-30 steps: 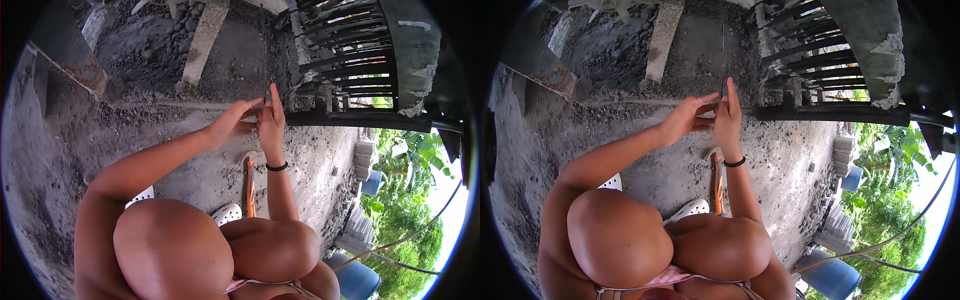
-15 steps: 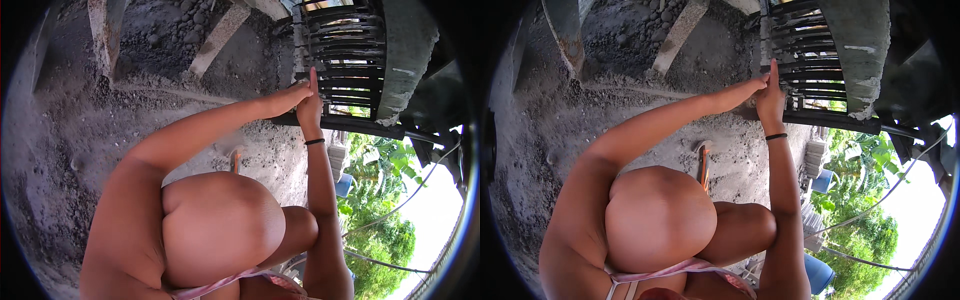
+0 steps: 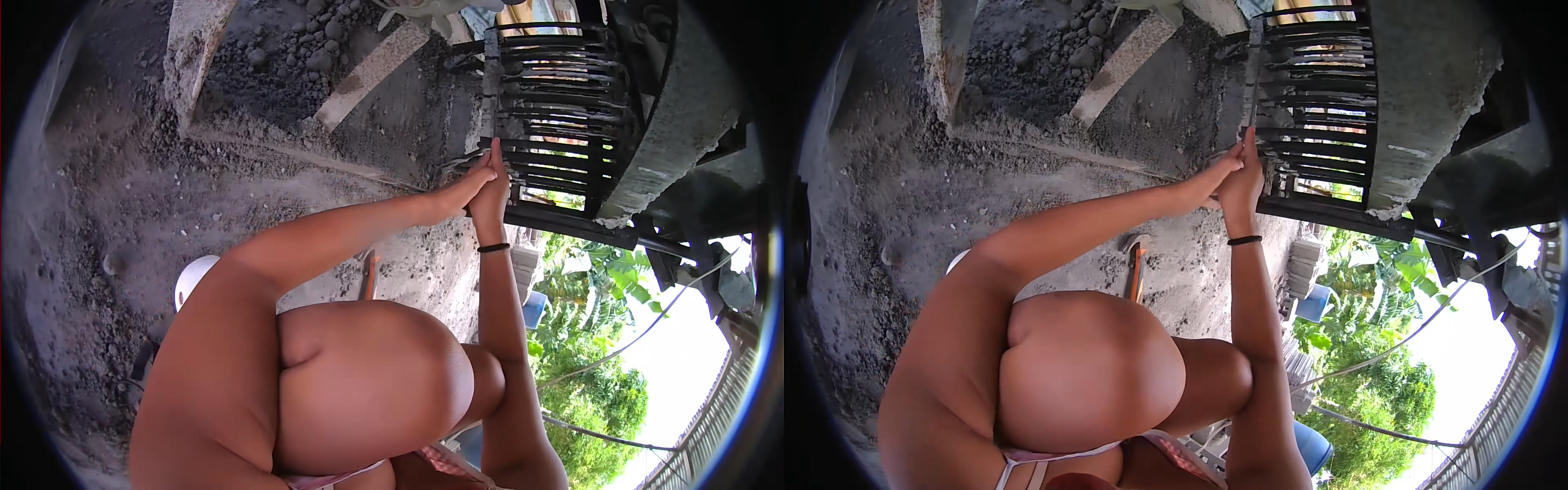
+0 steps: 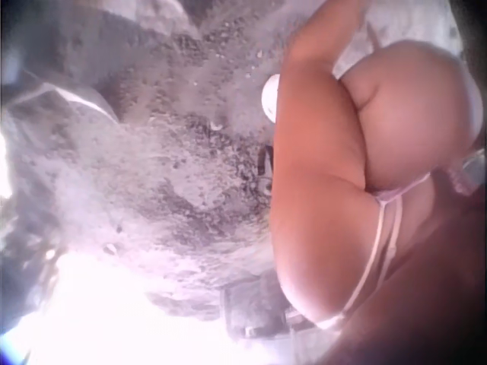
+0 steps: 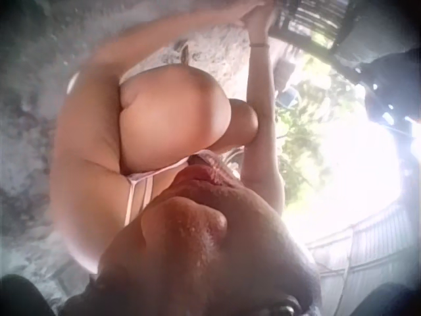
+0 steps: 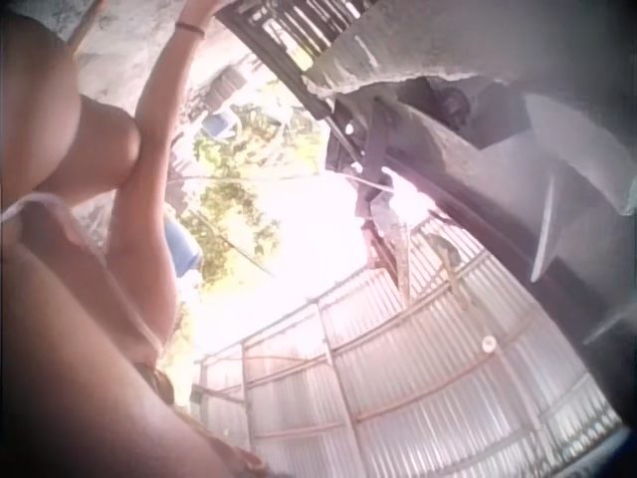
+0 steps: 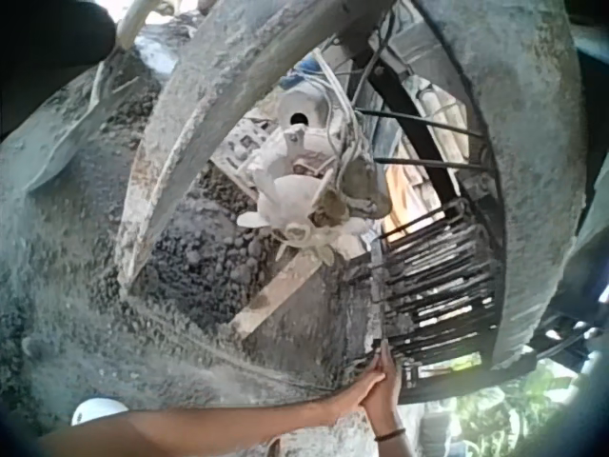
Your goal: The person uses a hammer and chisel to chip away hardened concrete from a metal grate. They repeatedly strike the chisel to break the material and occasionally clear debris by hand.
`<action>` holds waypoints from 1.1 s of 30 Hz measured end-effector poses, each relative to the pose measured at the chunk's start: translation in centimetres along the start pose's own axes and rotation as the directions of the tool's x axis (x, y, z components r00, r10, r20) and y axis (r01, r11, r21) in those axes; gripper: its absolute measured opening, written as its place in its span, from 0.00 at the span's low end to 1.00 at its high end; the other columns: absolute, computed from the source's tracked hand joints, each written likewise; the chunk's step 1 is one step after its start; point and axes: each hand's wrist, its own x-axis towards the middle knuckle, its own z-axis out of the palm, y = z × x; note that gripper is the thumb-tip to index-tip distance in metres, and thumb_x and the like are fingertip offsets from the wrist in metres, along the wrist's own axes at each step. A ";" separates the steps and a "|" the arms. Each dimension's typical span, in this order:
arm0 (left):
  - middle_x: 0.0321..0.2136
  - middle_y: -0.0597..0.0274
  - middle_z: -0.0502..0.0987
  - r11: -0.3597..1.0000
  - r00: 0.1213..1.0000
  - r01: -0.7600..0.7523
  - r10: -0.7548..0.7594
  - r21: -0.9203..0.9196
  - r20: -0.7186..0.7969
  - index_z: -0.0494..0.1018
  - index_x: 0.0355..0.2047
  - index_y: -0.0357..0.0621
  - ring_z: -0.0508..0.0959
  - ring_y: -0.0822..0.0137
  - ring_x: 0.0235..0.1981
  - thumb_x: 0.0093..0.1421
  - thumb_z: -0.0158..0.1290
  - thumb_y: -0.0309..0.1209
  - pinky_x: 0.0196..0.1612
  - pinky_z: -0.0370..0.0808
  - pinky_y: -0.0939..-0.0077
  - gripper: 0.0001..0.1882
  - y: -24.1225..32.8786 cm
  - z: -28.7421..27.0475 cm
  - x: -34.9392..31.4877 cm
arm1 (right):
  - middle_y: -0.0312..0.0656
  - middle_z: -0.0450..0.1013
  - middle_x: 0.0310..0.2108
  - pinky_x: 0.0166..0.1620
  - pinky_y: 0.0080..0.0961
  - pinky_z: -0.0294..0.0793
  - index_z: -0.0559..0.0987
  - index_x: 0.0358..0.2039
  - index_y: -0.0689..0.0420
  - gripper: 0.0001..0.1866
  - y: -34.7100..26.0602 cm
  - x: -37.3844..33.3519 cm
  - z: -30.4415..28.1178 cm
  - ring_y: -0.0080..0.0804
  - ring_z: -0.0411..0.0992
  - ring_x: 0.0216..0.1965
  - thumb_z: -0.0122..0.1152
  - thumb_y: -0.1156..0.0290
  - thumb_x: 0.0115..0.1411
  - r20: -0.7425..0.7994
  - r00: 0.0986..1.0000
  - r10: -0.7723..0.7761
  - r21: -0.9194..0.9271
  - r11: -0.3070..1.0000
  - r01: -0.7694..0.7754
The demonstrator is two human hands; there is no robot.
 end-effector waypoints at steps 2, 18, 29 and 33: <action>0.67 0.55 0.43 0.982 0.989 -0.146 0.148 0.121 -0.009 0.38 0.67 0.46 0.45 0.61 0.68 0.60 0.34 0.55 0.64 0.50 0.62 0.41 0.6 -0.7 0.5 | 0.39 0.73 0.39 0.40 0.20 0.69 0.59 0.64 0.56 0.28 -2.3 -0.1 0.9 0.25 0.70 0.36 0.48 0.77 0.62 -0.203 0.966 -0.157 0.233 0.951 0.203; 0.66 0.60 0.43 0.965 0.979 0.171 -0.143 -0.199 0.147 0.30 0.68 0.58 0.47 0.63 0.67 0.59 0.33 0.64 0.64 0.51 0.58 0.45 -3.7 -0.5 0.9 | 0.37 0.74 0.34 0.39 0.18 0.69 0.64 0.62 0.54 0.29 7.5 -0.1 3.0 0.21 0.68 0.33 0.54 0.74 0.58 0.094 0.951 0.293 0.369 0.877 -0.307; 0.68 0.56 0.38 0.978 0.992 0.124 -0.128 0.170 0.017 0.34 0.68 0.46 0.41 0.60 0.68 0.64 0.31 0.53 0.66 0.47 0.62 0.39 -1.9 1.3 -2.3 | 0.30 0.69 0.24 0.30 0.17 0.68 0.61 0.63 0.52 0.30 8.0 -3.1 4.6 0.16 0.64 0.27 0.52 0.76 0.59 0.130 0.946 0.296 0.578 0.753 -0.315; 0.67 0.56 0.40 0.919 0.994 -0.107 0.091 0.379 0.060 0.37 0.67 0.46 0.41 0.63 0.68 0.64 0.31 0.53 0.67 0.45 0.63 0.38 -3.6 -0.7 -1.4 | 0.26 0.64 0.23 0.28 0.13 0.64 0.58 0.65 0.54 0.29 0.1 -4.3 1.9 0.13 0.61 0.26 0.47 0.75 0.63 -0.079 0.991 0.107 0.598 0.800 -0.038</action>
